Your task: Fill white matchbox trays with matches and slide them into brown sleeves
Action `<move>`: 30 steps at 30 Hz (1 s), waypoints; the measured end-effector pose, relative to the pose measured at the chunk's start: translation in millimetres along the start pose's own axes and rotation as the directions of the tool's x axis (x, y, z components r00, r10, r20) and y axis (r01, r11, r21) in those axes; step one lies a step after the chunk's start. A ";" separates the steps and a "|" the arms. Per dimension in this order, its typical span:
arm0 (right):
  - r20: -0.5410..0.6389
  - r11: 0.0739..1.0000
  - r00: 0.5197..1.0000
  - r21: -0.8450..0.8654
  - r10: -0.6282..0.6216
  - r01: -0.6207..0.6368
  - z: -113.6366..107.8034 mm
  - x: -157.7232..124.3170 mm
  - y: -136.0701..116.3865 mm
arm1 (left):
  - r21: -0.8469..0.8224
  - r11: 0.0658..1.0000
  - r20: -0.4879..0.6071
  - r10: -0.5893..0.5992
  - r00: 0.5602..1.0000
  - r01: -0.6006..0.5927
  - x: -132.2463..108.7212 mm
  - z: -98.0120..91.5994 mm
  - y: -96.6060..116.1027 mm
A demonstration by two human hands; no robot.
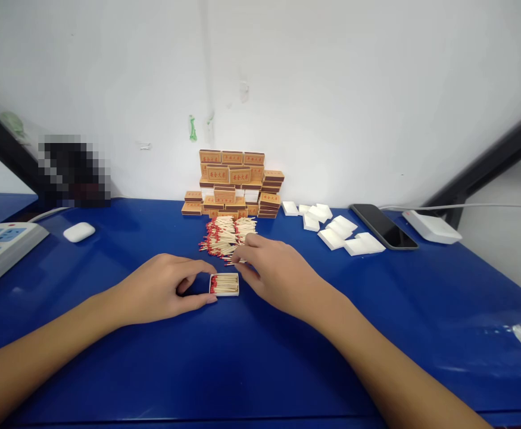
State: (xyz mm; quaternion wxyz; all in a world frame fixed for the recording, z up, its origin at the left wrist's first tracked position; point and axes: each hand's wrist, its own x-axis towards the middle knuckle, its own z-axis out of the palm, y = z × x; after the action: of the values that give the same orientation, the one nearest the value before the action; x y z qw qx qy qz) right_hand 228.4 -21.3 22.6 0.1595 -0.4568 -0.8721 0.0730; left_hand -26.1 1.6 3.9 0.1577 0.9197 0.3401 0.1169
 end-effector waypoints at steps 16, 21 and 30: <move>0.059 0.997 0.996 0.031 0.063 -0.064 13.6 5.9 15.3 | 0.015 1.000 0.005 -0.006 1.000 0.006 -0.3 -1.9 1.6; 0.085 0.999 0.995 -0.013 0.046 -0.045 16.6 5.7 19.0 | 0.018 1.000 -0.003 0.006 1.000 -0.006 -0.7 -0.7 1.1; 0.094 0.999 0.994 0.004 0.048 -0.048 5.6 1.2 7.1 | 0.024 1.000 -0.028 0.002 1.000 -0.001 -1.1 -0.5 -2.6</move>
State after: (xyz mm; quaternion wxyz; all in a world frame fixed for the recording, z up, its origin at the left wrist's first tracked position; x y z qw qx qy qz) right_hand 231.3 -16.2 15.6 0.1180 -0.4732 -0.8672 0.1009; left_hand -28.6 2.8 3.4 0.1418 0.9201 0.3429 0.1257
